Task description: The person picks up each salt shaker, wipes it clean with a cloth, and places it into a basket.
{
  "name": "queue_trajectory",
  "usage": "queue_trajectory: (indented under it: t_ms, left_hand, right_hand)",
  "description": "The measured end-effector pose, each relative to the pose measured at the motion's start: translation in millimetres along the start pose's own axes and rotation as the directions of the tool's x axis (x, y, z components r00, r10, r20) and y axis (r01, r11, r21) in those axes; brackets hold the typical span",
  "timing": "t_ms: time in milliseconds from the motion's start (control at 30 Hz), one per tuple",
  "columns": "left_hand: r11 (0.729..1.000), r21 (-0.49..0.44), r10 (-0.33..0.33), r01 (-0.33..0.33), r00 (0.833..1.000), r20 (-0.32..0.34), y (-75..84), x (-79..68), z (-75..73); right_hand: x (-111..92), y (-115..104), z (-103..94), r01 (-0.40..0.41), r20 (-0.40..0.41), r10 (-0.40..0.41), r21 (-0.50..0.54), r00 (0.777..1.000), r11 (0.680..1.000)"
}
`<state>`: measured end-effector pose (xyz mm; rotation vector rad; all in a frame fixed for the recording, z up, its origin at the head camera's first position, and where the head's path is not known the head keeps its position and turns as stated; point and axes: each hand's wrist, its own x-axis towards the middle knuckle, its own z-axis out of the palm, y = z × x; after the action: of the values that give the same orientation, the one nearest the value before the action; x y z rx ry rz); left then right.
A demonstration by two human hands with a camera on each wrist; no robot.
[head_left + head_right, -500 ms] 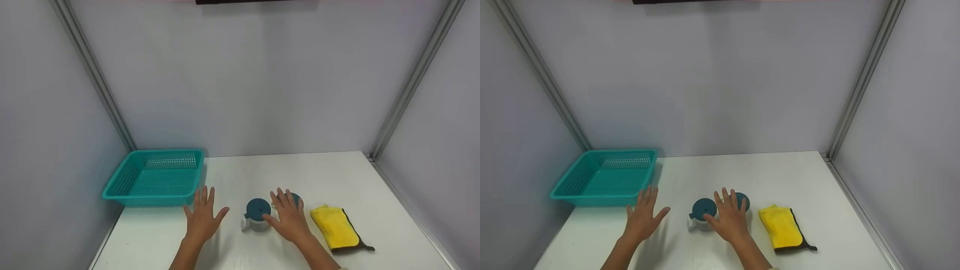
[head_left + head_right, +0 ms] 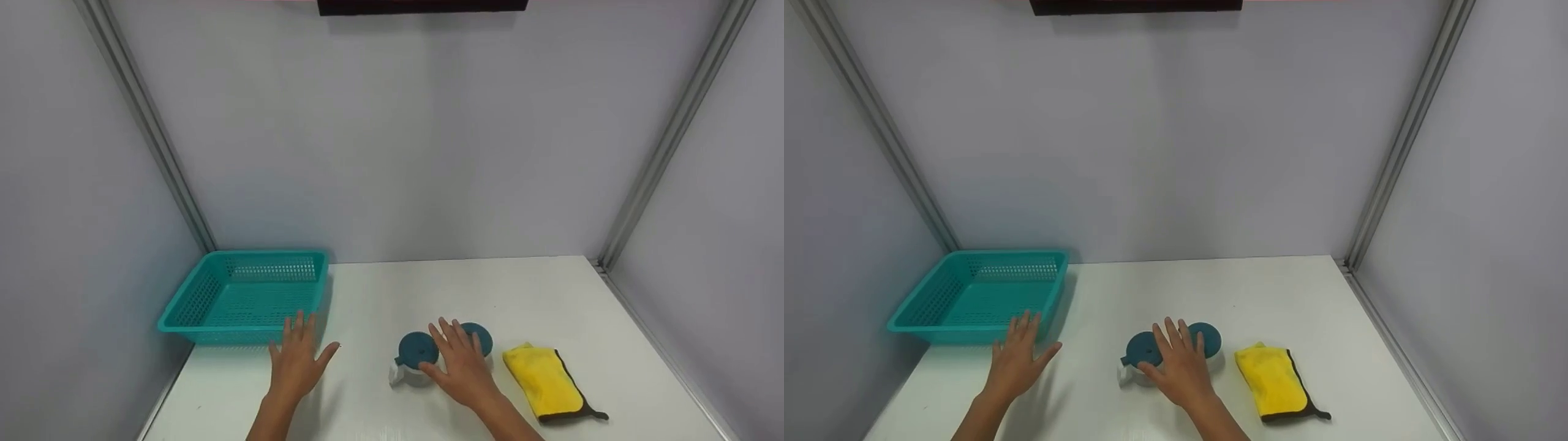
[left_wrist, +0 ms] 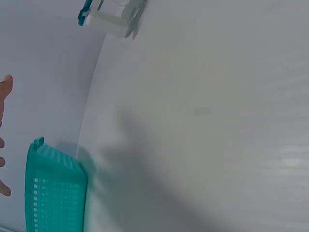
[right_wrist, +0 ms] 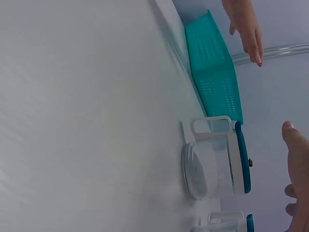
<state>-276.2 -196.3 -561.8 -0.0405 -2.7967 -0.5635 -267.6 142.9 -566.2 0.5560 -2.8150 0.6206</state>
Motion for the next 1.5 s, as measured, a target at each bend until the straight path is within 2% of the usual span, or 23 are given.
queue_trajectory:
  t_ms: [167, 300, 467, 633, 700, 867, 967, 1067, 1200, 1300, 1500]
  left_hand:
    - [0.998, -0.057, 0.014, -0.015, 1.0, -0.008, -8.7, 16.7, -4.8]
    - [0.999, -0.037, 0.019, -0.02, 1.0, -0.023, -19.1, 28.2, -9.7]
    - [1.0, -0.009, -0.007, 0.007, 1.0, -0.018, -35.8, 33.2, -2.4]
    - [0.996, -0.013, -0.091, 0.091, 0.996, 0.0, -49.4, 28.4, 13.1]
    - [0.994, -0.012, -0.109, 0.109, 0.994, -0.015, -52.4, 26.4, 17.6]
    - [0.994, -0.026, -0.113, 0.11, 0.98, -0.162, -56.0, 23.7, 20.4]
    - [0.993, -0.028, -0.115, 0.112, 0.973, -0.201, -57.1, 21.5, 20.9]
    - [0.994, -0.04, -0.105, 0.099, 0.974, -0.203, -57.9, 18.1, 19.8]
    - [0.997, -0.067, -0.06, 0.045, 0.967, -0.247, -59.2, 11.3, 13.1]
    - [0.998, -0.067, -0.028, 0.01, 0.961, -0.275, -57.8, 5.8, 8.7]
    - [0.999, -0.042, -0.001, -0.012, 0.958, -0.286, -50.2, -10.4, 4.0]
  right_hand:
    - [-3.0, 0.6, -9.9, 0.009, -0.045, -0.009, -0.016, 0.999, 1.0]
    - [-0.9, -2.9, -13.6, 0.024, -0.051, -0.024, -0.01, 0.998, 1.0]
    - [2.4, -6.1, -13.2, 0.04, -0.043, -0.041, -0.028, 0.998, 0.999]
    - [-2.3, -7.4, -10.4, 0.054, -0.025, -0.056, -0.062, 0.998, 0.997]
    - [-3.2, -8.0, -9.1, 0.064, -0.023, -0.065, -0.069, 0.998, 0.996]
    - [1.3, -13.2, -4.3, 0.079, -0.003, -0.08, -0.04, 0.997, 0.996]
    - [2.0, -17.2, -1.7, 0.064, 0.029, -0.063, -0.02, 0.998, 0.998]
    - [2.4, -21.5, 0.0, 0.053, 0.056, -0.052, -0.019, 0.997, 0.998]
    - [5.9, -28.9, 4.2, 0.065, 0.074, -0.063, -0.03, 0.995, 0.997]
    - [9.8, -34.5, 7.2, 0.094, 0.077, -0.091, -0.04, 0.993, 0.995]
    - [14.5, -51.2, 15.4, 0.166, 0.111, -0.161, -0.042, 0.981, 0.985]
